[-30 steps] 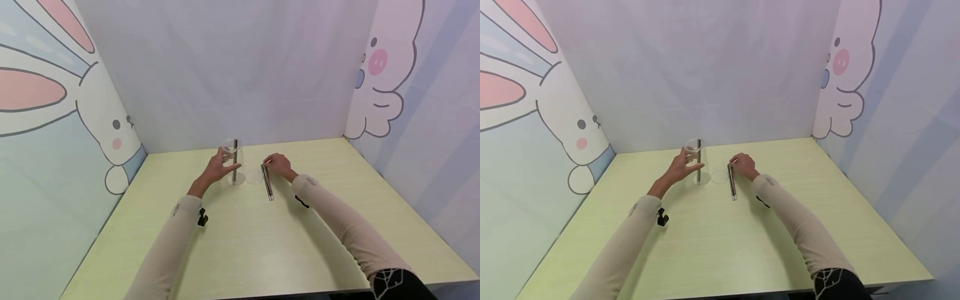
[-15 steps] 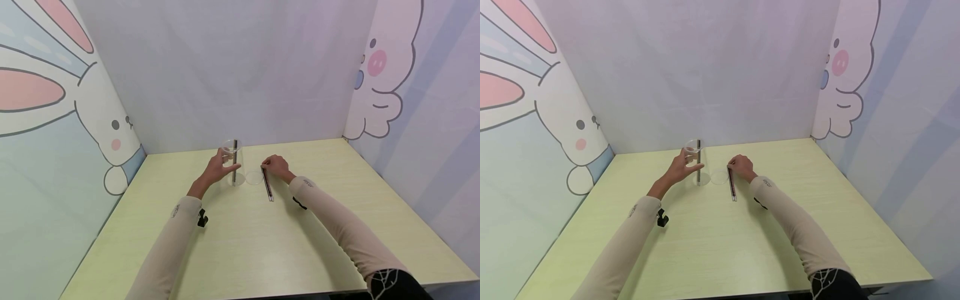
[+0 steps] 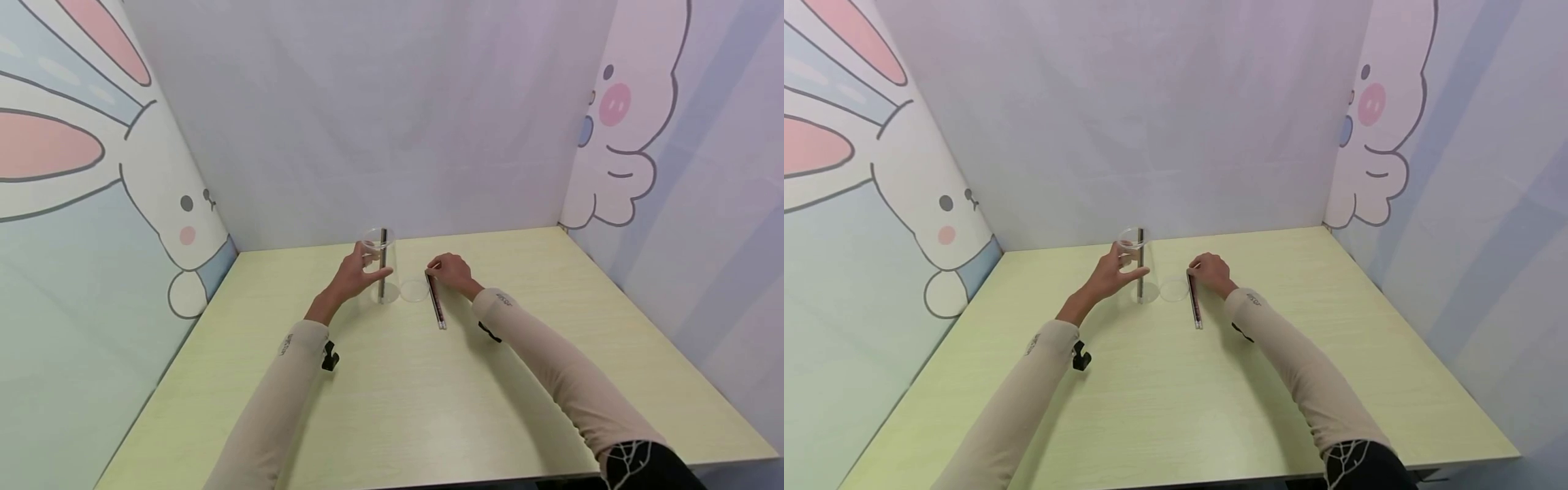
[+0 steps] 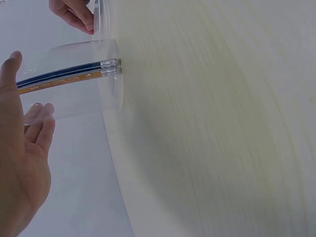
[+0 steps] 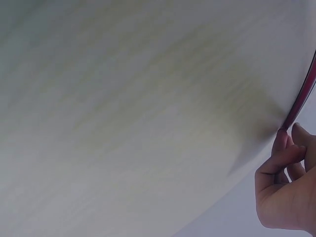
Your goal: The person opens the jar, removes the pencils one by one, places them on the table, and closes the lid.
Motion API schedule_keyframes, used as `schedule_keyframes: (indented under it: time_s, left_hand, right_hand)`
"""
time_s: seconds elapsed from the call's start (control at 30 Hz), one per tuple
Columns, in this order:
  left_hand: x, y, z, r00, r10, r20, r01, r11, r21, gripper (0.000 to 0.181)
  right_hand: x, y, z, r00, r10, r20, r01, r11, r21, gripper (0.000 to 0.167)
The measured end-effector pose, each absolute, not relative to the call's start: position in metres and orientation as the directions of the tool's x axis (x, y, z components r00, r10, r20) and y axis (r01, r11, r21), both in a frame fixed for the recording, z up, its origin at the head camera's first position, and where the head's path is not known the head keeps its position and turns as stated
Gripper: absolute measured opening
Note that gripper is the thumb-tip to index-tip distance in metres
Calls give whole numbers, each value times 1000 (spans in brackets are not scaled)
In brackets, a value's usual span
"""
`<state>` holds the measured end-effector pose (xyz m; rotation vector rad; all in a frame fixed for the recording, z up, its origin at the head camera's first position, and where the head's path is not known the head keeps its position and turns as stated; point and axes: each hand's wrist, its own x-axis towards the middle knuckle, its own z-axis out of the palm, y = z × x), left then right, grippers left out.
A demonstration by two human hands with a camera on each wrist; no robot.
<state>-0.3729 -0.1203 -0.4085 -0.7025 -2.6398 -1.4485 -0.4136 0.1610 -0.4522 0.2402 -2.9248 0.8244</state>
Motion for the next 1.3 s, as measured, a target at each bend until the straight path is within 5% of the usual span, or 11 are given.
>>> schedule_keyframes:
  time_s: [0.47,1.3]
  left_hand:
    - [-371,-118,-406,-891,370,263,420,454,786,74]
    - [-373,-121,-410,-874,377,307,461,442,769,70]
  right_hand:
    - [-408,164,-426,-949,-186,254,-298,792,-533,26]
    - [-392,137,-324,-878,-308,368,-460,757,-464,28]
